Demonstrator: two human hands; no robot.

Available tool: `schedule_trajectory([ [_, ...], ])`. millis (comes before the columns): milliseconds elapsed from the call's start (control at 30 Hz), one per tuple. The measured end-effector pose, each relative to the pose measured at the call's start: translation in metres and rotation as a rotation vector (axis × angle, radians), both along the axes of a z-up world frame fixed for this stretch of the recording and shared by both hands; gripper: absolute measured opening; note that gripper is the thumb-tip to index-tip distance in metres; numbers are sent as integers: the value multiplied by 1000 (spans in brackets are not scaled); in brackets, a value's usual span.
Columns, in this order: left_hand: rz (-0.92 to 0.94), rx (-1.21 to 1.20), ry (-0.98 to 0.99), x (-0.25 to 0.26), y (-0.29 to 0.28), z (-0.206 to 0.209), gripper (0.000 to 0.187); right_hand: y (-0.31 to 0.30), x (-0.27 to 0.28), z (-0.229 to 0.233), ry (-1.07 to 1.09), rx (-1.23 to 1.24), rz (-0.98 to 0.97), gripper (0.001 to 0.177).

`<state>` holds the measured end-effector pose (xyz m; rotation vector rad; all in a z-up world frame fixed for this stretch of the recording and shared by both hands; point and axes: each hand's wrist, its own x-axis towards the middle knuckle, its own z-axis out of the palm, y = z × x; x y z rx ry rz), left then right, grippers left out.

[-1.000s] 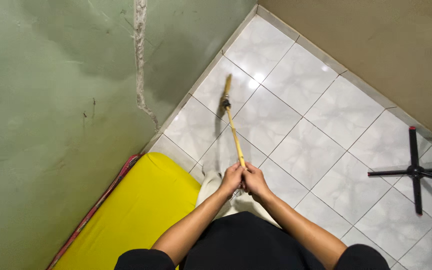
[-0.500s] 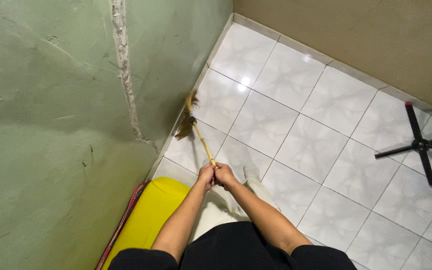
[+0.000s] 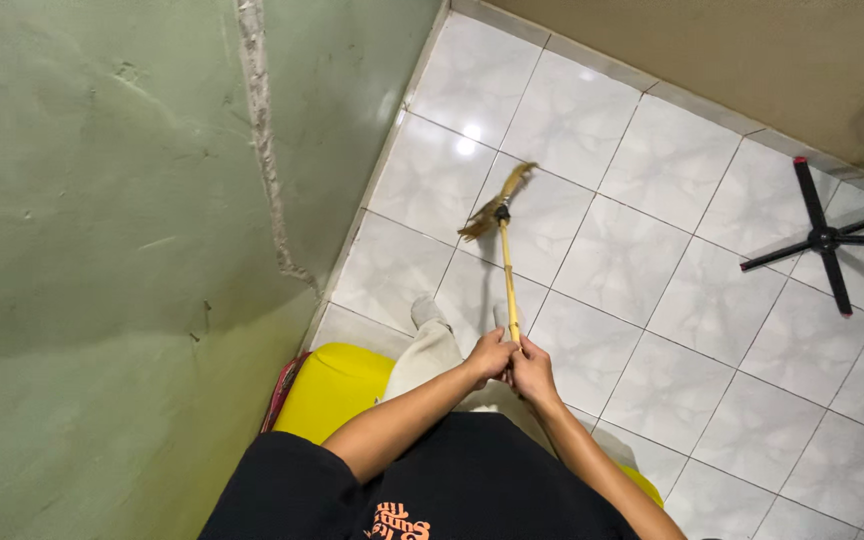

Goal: The person sweeps a tiled floor using a straw broom, moving around a bed and a floor fan while gathering debris.

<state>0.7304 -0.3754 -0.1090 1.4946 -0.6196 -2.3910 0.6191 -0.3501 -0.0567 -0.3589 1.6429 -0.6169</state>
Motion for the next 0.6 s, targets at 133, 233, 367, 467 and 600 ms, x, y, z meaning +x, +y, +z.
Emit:
schedule_trajectory([
  [133, 78, 60, -61, 52, 3, 39, 71, 6, 27, 27, -205, 18, 109, 37],
  [233, 136, 88, -92, 89, 12, 36, 59, -1, 51, 19, -354, 37, 244, 30],
  [367, 299, 167, -121, 138, 28, -18, 35, -18, 99, -28, -243, 151, 582, 28],
  [467, 393, 269, -90, 171, 29, -60, 33, -28, 153, -81, -141, 131, 739, 27],
  [600, 392, 246, -147, 182, 8, -88, 32, -46, 182, -109, 77, 74, 718, 27],
])
